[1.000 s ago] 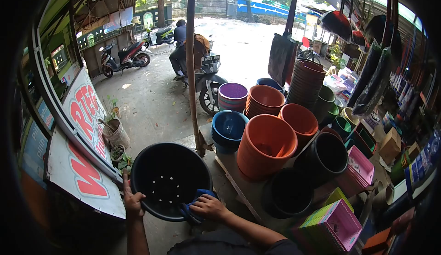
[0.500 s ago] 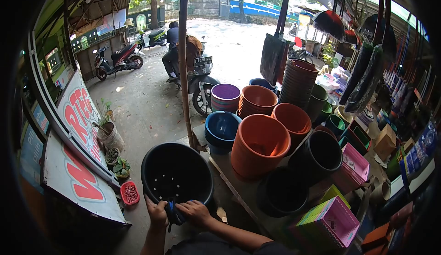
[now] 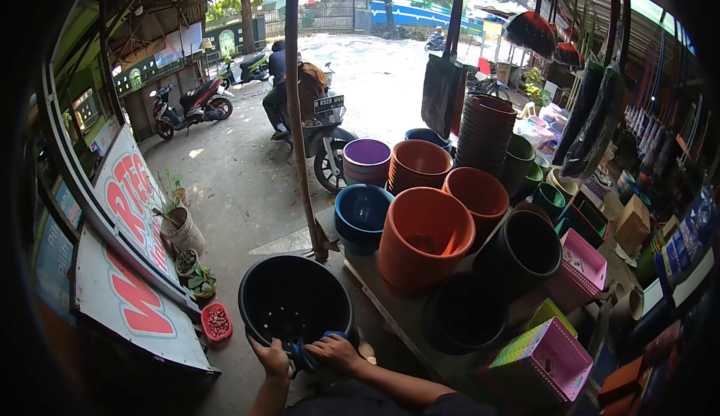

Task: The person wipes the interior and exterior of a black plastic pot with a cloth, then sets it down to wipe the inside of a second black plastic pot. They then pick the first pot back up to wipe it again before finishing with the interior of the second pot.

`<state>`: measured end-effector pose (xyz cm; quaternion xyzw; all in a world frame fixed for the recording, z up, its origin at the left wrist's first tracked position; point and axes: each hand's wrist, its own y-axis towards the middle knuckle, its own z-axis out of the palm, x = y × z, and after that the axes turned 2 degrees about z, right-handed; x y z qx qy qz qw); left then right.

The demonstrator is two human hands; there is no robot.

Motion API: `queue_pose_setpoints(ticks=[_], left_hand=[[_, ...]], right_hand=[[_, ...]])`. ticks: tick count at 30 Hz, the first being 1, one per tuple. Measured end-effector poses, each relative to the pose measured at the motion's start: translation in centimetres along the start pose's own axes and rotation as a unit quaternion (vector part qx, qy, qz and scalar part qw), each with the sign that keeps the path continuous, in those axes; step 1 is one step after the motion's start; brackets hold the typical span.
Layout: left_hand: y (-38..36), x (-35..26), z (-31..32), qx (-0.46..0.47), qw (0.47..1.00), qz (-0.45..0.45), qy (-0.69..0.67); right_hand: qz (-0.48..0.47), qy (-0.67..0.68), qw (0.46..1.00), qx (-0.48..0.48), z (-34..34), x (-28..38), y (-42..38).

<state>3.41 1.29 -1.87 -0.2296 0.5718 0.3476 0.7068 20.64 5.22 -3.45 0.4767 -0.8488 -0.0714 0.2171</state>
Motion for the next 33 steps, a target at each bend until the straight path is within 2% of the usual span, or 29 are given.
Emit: queue_pose_setpoints(ticks=[1, 3, 4, 7, 8, 10, 11, 12, 13, 15, 16, 17, 19, 20, 21, 24, 25, 26, 27, 28, 29, 30, 31, 32, 33], left_hand=[[0.3, -0.3, 0.1, 0.002, 1.000, 0.000, 0.000], [0.7, -1.1, 0.0, 0.063, 0.993, 0.001, -0.103], [1.2, -2.7, -0.2, 0.106, 0.981, -0.040, -0.156], [6.2, -4.8, -4.1, 0.246, 0.935, -0.207, -0.152], [6.4, -5.5, -3.9, 0.246, 0.935, -0.206, -0.151], [6.1, -7.0, -3.5, 0.196, 0.968, -0.148, -0.057], [5.3, -7.6, -3.5, 0.196, 0.968, -0.149, -0.056], [4.3, -8.2, -2.9, 0.236, 0.945, 0.079, 0.210], [3.4, -8.8, -2.5, 0.246, 0.806, 0.298, 0.448], [2.1, -10.9, -2.3, 0.499, 0.667, 0.309, 0.458], [1.6, -11.4, -1.9, 0.529, 0.594, 0.318, 0.517], [1.7, -11.1, -2.0, 0.530, 0.594, 0.314, 0.517], [3.3, -8.7, -1.9, 0.577, 0.541, 0.209, 0.575], [4.3, -7.2, -2.4, 0.575, 0.570, 0.343, 0.476], [4.7, -5.9, -3.1, 0.576, 0.569, 0.345, 0.475], [5.0, -8.2, -2.7, 0.579, 0.562, 0.327, 0.491], [5.0, -9.0, -2.8, 0.559, 0.623, 0.266, 0.477], [5.0, -9.3, -3.0, 0.534, 0.679, 0.202, 0.461], [5.4, -8.9, -3.2, 0.535, 0.679, 0.202, 0.460], [5.9, -8.1, -3.7, 0.511, 0.726, 0.206, 0.411], [6.4, -7.3, -4.4, 0.483, 0.770, 0.209, 0.361], [7.0, -6.3, -5.1, 0.482, 0.798, 0.117, 0.342], [7.4, -5.7, -5.3, 0.476, 0.801, 0.114, 0.344], [7.7, -5.1, -5.5, 0.450, 0.841, 0.000, 0.300], [7.6, -4.8, -5.9, 0.416, 0.867, -0.115, 0.249]], right_hand=[[0.006, 0.010, 1.000, -0.006, 0.1, 0.0, 0.1], [0.015, 0.019, 1.000, -0.009, 0.1, -0.2, -0.2], [0.000, 0.021, 1.000, 0.002, -0.6, -0.2, -0.2], [-0.034, -0.004, 0.999, 0.013, -4.0, 0.1, -0.7], [-0.055, -0.031, 0.998, 0.013, -4.8, 0.0, -1.0], [-0.057, -0.030, 0.998, 0.020, -4.9, 0.0, -1.3], [-0.059, -0.030, 0.997, 0.027, -4.8, 0.2, -1.4], [-0.058, -0.031, 0.998, 0.025, -4.7, 0.0, -1.2], [-0.036, -0.013, 0.999, 0.021, -4.5, -0.2, -1.0], [-0.012, 0.007, 1.000, 0.018, -4.3, -0.2, -0.6], [-0.014, 0.009, 0.999, 0.034, -4.4, -0.1, -0.2], [-0.017, 0.012, 0.999, 0.049, -4.7, -0.1, 0.0], [-0.031, 0.008, 0.998, 0.057, -5.2, -0.5, 0.2], [-0.035, 0.013, 0.997, 0.060, -5.3, -1.2, 0.4], [-0.040, 0.017, 0.997, 0.062, -5.3, -2.0, 0.5], [-0.007, 0.050, 0.998, -0.029, -7.7, -4.3, 0.4], [0.006, 0.057, 0.995, -0.076, -8.6, -4.8, 0.2], [0.007, 0.056, 0.995, -0.077, -8.7, -5.3, -0.4], [0.079, 0.187, 0.967, -0.151, -8.7, -6.1, -1.0], [0.149, 0.314, 0.911, -0.219, -8.6, -6.5, -1.4], [0.149, 0.316, 0.912, -0.217, -9.0, -5.9, -1.4], [0.314, 0.423, 0.816, -0.236, -9.5, -4.9, -1.5], [0.464, 0.509, 0.684, -0.242, -10.4, -3.6, -1.3], [0.466, 0.472, 0.703, -0.254, -11.4, -1.9, -0.5], [0.465, 0.474, 0.706, -0.245, -9.6, -2.1, -0.5]])
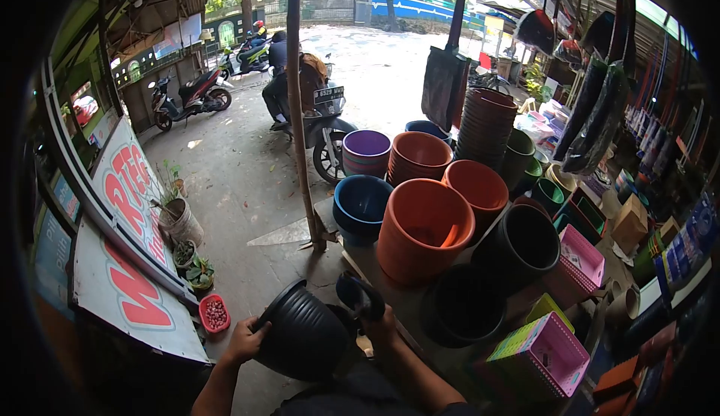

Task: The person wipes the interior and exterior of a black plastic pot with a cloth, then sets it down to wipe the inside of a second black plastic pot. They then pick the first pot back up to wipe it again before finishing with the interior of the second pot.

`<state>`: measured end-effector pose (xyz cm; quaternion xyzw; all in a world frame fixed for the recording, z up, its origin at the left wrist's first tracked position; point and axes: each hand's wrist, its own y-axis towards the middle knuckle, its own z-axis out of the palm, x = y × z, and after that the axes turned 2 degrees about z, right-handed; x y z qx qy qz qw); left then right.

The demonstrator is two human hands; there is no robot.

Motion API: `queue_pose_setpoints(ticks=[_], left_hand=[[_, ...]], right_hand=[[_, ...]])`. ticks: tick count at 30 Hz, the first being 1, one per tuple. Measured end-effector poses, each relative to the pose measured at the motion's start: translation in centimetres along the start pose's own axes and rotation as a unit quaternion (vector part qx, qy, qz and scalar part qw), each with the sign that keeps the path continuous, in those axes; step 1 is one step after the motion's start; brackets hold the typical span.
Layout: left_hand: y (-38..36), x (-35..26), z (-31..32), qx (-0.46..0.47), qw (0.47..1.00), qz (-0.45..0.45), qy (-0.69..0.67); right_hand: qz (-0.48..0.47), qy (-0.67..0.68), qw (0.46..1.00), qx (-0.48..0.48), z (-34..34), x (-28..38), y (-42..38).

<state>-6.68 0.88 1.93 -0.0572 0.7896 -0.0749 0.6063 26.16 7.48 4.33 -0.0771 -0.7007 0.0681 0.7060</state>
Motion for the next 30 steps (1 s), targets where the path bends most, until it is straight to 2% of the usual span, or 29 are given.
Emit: queue_pose_setpoints(ticks=[1, 2, 3, 4, 6, 7, 11, 12, 14, 15, 18, 19, 20, 21, 22, 23, 24, 25, 26, 27, 30], left_hand=[[-1.1, -4.6, 0.8, -0.003, 0.996, -0.054, -0.077], [-1.0, -4.0, 0.9, -0.010, 0.995, -0.057, -0.081], [-0.5, -2.8, 1.2, -0.003, 0.988, -0.063, -0.142], [-0.2, -2.1, 1.4, 0.005, 0.977, -0.067, -0.202], [-0.6, -1.8, 1.8, -0.002, 0.968, -0.065, -0.244], [-0.8, -1.7, 2.1, -0.004, 0.956, -0.065, -0.285], [-2.3, -1.8, 3.7, -0.047, 0.966, -0.058, -0.247], [-2.8, -1.8, 3.5, -0.054, 0.966, -0.057, -0.247], [-3.9, -3.0, 3.1, -0.011, 0.984, -0.057, -0.166], [-4.7, -3.8, 2.8, -0.006, 0.985, -0.031, -0.169], [-7.0, -4.7, 1.4, -0.006, 0.990, -0.046, -0.131], [-7.3, -4.6, 0.5, -0.007, 0.992, -0.076, -0.101], [-8.0, -4.2, -0.8, -0.016, 0.992, -0.075, -0.102], [-8.8, -3.7, -1.9, -0.001, 0.990, -0.059, -0.129], [-9.7, -3.6, -2.4, 0.014, 0.987, -0.043, -0.157], [-10.8, -6.1, -2.7, -0.016, 0.987, -0.048, -0.151], [-11.3, -6.4, -2.1, -0.021, 0.987, -0.049, -0.153], [-11.5, -6.7, -1.6, -0.090, 0.978, 0.016, -0.185], [-10.5, -7.4, -1.5, -0.160, 0.959, 0.091, -0.214], [-10.0, -7.9, -1.0, -0.164, 0.958, 0.096, -0.215], [-8.9, -8.6, 0.6, -0.190, 0.858, 0.105, -0.466]], right_hand=[[-0.076, -0.002, 0.992, 0.100, 0.5, -3.1, 0.5], [-0.150, -0.001, 0.969, 0.197, 1.7, -3.2, 0.2], [-0.290, -0.097, 0.923, 0.233, 2.8, -3.2, 0.2], [-0.423, -0.189, 0.848, 0.260, 4.5, -1.2, -0.7], [-0.476, -0.410, 0.720, 0.296, 7.4, -0.9, -3.2], [-0.515, -0.457, 0.667, 0.285, 8.3, -1.5, -3.9], [-0.495, -0.483, 0.619, 0.371, 9.2, -1.1, -4.2], [-0.499, -0.480, 0.616, 0.375, 9.2, -0.3, -3.7], [-0.485, -0.440, 0.646, 0.392, 9.5, 0.9, -2.9], [-0.498, -0.433, 0.635, 0.402, 9.7, 0.8, -2.0], [-0.538, -0.443, 0.613, 0.373, 10.0, 0.7, -1.3], [-0.510, -0.419, 0.655, 0.368, 9.8, 1.1, -0.4], [-0.421, -0.226, 0.782, 0.401, 9.0, 0.7, 3.8], [-0.328, -0.127, 0.841, 0.412, 8.4, -0.7, 6.5], [0.022, -0.051, 0.896, 0.441, 7.1, 2.6, 6.0], [0.139, 0.066, 0.917, 0.368, 6.1, 0.7, 7.6], [0.211, 0.126, 0.880, 0.406, 4.8, -2.2, 10.0], [0.250, 0.199, 0.858, 0.402, 4.5, -2.1, 9.0], [0.280, 0.269, 0.831, 0.399, 4.6, -0.8, 8.9], [0.277, 0.266, 0.831, 0.403, 4.8, -1.3, 8.7], [0.077, 0.262, 0.894, 0.355, 6.3, -6.2, 5.7]])
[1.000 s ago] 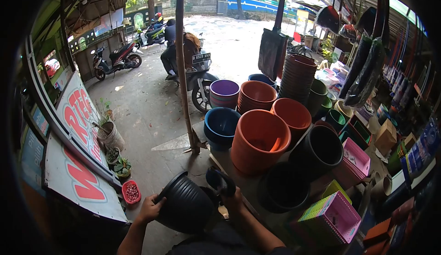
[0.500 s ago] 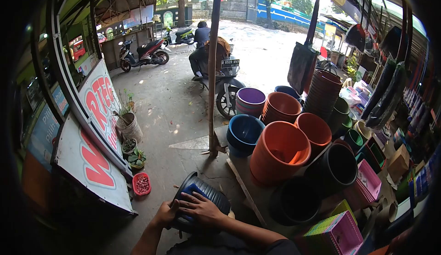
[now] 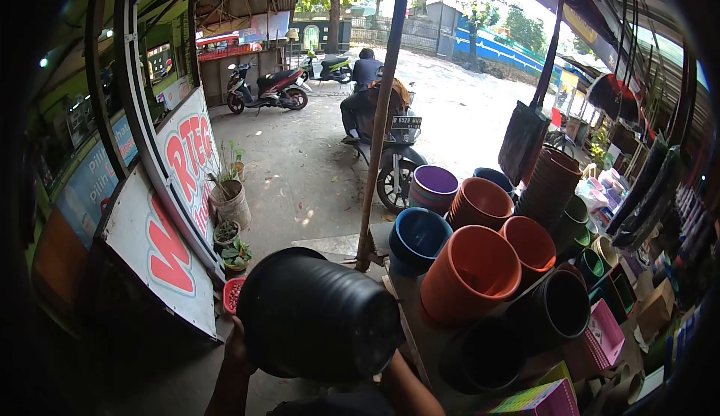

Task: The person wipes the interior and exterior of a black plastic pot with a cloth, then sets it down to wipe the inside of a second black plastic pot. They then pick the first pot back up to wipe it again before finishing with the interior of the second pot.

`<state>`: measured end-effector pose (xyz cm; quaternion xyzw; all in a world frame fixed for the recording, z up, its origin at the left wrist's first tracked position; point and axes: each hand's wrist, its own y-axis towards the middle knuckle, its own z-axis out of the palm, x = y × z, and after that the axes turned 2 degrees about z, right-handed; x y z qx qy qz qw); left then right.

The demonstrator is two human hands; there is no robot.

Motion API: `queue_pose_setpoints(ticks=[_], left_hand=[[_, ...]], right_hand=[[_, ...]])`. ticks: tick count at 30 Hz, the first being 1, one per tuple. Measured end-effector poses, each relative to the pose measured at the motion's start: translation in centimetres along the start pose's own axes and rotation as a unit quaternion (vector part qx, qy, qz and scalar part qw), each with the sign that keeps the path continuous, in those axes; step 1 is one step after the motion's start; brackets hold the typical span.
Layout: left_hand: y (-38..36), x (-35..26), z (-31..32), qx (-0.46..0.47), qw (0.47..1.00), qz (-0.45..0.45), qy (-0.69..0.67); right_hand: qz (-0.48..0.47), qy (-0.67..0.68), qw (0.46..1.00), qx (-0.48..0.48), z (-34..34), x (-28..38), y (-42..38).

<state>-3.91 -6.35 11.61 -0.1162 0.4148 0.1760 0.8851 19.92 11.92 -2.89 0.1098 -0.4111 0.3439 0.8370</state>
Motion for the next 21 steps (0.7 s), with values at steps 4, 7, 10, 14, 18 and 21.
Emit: queue_pose_setpoints(ticks=[4, 7, 10, 14, 18, 21], left_hand=[[2.1, 2.8, -1.3, 0.049, 0.989, -0.019, -0.135], [3.0, 3.6, 1.1, -0.011, 0.981, 0.024, -0.190], [4.4, 5.1, 0.8, -0.132, 0.981, 0.042, -0.139], [5.7, 6.5, -1.1, -0.120, 0.990, 0.046, -0.049], [3.9, 4.6, 1.2, -0.146, 0.987, -0.063, -0.018], [3.2, 5.2, -0.9, -0.076, 0.993, -0.091, -0.016]], right_hand=[[-0.198, -0.077, 0.977, -0.016, 2.2, -5.0, -0.5], [0.029, 0.087, 0.985, -0.144, 7.6, -4.3, -3.0], [0.095, -0.247, 0.956, -0.126, 10.8, -5.2, -4.2], [-0.364, -0.680, 0.636, 0.032, 12.9, -5.2, -4.9], [-0.222, -0.764, 0.587, 0.150, 14.1, -1.7, -4.5], [-0.279, -0.759, 0.561, 0.175, 15.1, 2.2, -3.4]])
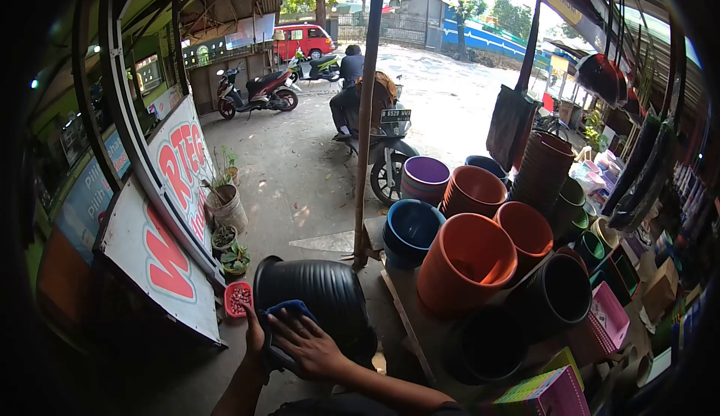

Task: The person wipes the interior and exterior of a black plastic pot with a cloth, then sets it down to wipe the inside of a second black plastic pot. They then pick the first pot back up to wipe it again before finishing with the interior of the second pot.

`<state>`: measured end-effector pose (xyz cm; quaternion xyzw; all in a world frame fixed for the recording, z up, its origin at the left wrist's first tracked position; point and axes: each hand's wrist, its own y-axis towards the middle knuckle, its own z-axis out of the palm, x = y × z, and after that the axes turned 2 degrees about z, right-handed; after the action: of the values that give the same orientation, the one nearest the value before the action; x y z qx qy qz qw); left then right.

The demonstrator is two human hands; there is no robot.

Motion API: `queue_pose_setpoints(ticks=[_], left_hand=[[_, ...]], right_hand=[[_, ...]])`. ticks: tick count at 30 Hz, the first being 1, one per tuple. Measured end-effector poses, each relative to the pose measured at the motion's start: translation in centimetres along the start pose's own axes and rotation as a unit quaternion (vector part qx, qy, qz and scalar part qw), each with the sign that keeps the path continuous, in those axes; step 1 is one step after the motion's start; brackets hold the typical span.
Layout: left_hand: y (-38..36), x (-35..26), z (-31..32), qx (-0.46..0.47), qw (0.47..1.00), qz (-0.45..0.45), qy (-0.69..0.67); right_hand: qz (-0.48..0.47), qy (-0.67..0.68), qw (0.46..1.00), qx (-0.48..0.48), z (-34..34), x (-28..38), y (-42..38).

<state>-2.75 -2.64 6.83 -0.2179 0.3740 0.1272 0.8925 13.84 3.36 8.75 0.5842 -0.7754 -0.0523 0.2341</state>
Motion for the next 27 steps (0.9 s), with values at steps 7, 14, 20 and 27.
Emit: queue_pose_setpoints(ticks=[7, 14, 20, 27], left_hand=[[-2.6, -1.2, -1.7, 0.124, 0.926, -0.021, 0.356], [-5.2, -0.7, -4.1, 0.147, 0.951, -0.091, 0.256], [-4.7, 0.0, -4.9, 0.132, 0.961, -0.019, 0.241], [-3.4, 0.5, -1.8, 0.139, 0.953, -0.015, 0.267]], right_hand=[[-0.071, 0.221, 0.969, 0.082, -5.4, -8.3, 2.0], [0.408, 0.550, 0.726, 0.061, -1.5, -15.3, -4.8], [0.321, 0.510, 0.795, 0.075, -1.2, -16.7, -6.3], [0.075, 0.073, 0.986, 0.129, -7.8, -6.8, -1.3]])
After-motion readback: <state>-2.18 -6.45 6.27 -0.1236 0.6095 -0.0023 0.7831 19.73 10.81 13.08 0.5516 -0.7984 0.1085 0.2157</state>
